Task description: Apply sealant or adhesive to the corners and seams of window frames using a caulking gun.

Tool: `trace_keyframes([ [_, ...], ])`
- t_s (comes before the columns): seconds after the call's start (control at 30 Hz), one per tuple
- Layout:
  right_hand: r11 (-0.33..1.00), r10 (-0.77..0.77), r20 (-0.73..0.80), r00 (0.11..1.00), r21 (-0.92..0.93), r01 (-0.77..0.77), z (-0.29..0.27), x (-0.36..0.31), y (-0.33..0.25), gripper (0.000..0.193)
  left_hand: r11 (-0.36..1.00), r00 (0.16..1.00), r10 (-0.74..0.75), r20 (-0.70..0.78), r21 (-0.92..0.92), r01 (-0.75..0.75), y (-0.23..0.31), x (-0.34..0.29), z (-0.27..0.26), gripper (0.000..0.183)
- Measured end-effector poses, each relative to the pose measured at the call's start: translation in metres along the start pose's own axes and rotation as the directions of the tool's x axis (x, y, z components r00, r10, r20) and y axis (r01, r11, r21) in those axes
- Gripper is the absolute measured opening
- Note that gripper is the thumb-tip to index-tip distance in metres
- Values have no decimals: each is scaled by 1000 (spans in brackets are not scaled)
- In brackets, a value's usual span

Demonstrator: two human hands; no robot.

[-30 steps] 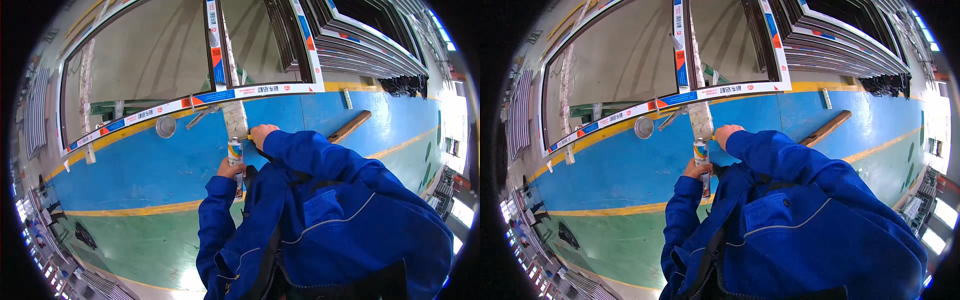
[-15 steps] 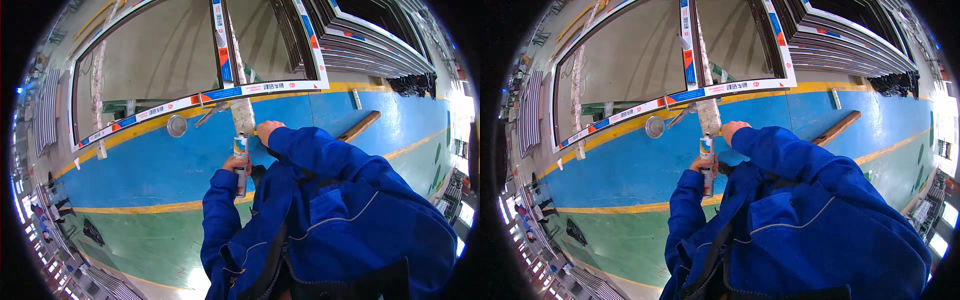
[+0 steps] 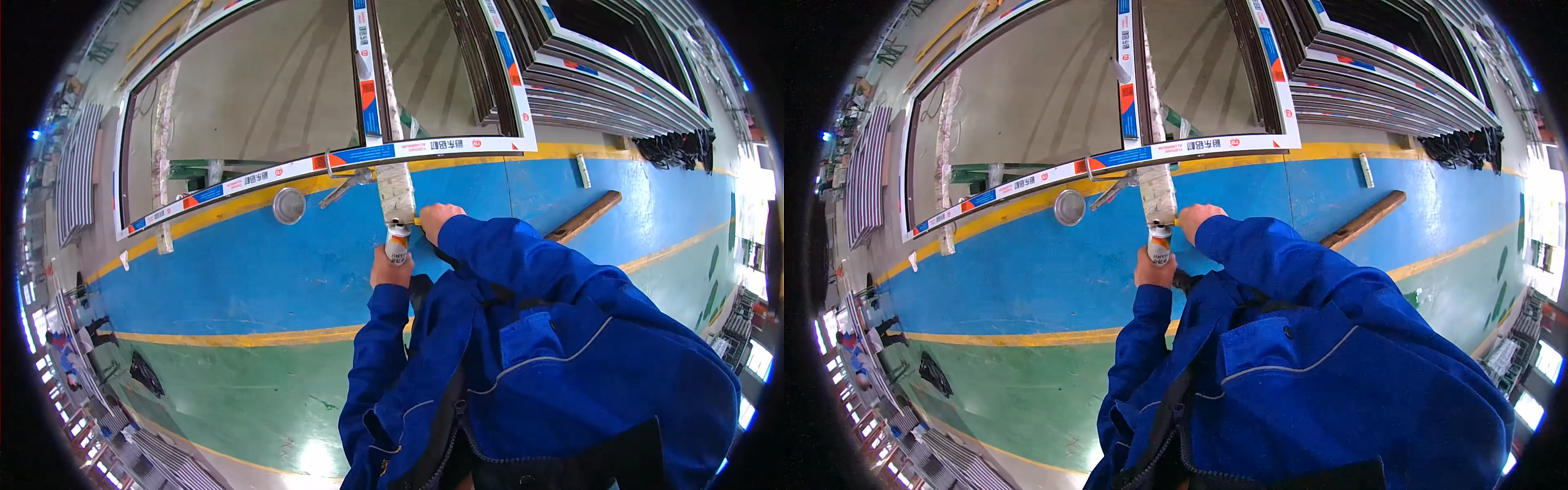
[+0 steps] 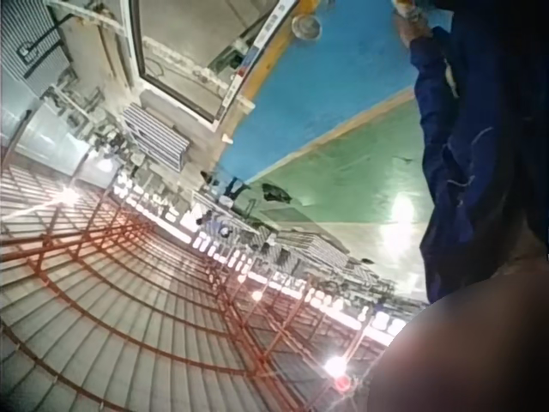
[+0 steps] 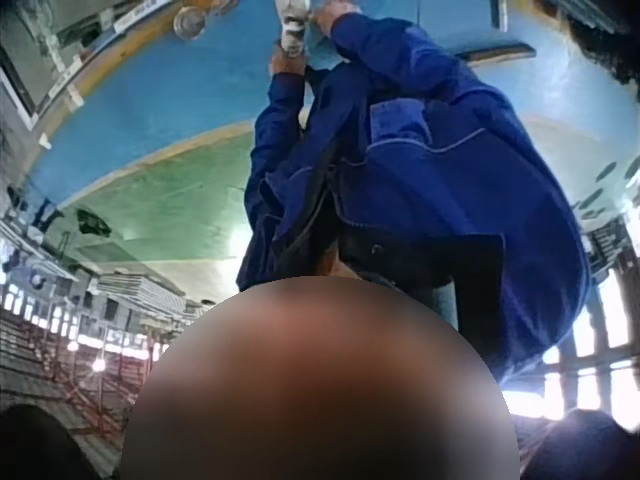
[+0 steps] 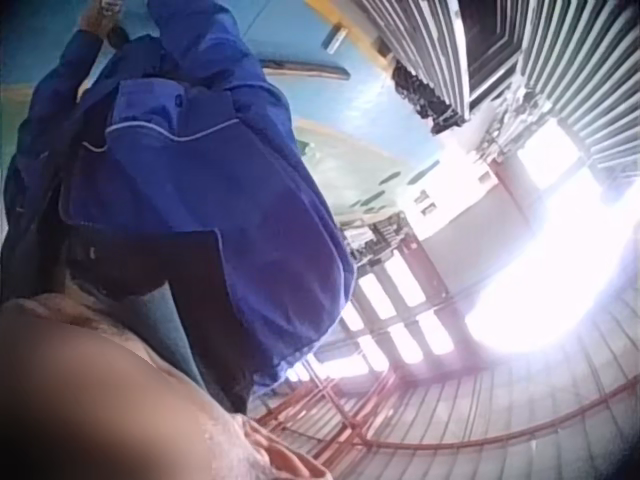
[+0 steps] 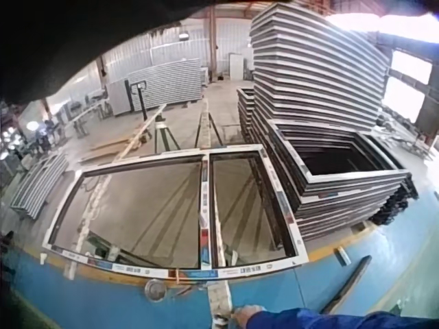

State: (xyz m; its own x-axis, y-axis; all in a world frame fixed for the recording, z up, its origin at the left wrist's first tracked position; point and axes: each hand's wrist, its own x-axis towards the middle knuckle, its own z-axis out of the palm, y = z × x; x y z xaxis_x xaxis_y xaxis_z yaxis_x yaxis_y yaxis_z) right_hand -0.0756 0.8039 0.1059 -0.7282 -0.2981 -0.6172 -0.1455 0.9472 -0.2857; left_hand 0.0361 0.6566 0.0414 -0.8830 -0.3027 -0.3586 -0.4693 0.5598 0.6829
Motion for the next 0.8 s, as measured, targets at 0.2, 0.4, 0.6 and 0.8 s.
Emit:
trace_keyframes([
  [0.2,992,-100,-51,994,74,104,16,1,4,17,996,992,0,-130,86,11,0,-11,-4,52],
  [0.4,784,-436,-117,892,437,440,16,1,8,24,993,978,68,-195,-84,-86,26,-26,-32,52],
  [0.6,712,-503,-136,854,495,498,-20,-23,-14,21,948,903,306,-301,8,-319,33,-25,-83,48],
  [0.8,796,-491,-419,764,141,589,-41,-35,-14,17,945,939,310,-148,-64,-322,56,-28,-120,48],
])
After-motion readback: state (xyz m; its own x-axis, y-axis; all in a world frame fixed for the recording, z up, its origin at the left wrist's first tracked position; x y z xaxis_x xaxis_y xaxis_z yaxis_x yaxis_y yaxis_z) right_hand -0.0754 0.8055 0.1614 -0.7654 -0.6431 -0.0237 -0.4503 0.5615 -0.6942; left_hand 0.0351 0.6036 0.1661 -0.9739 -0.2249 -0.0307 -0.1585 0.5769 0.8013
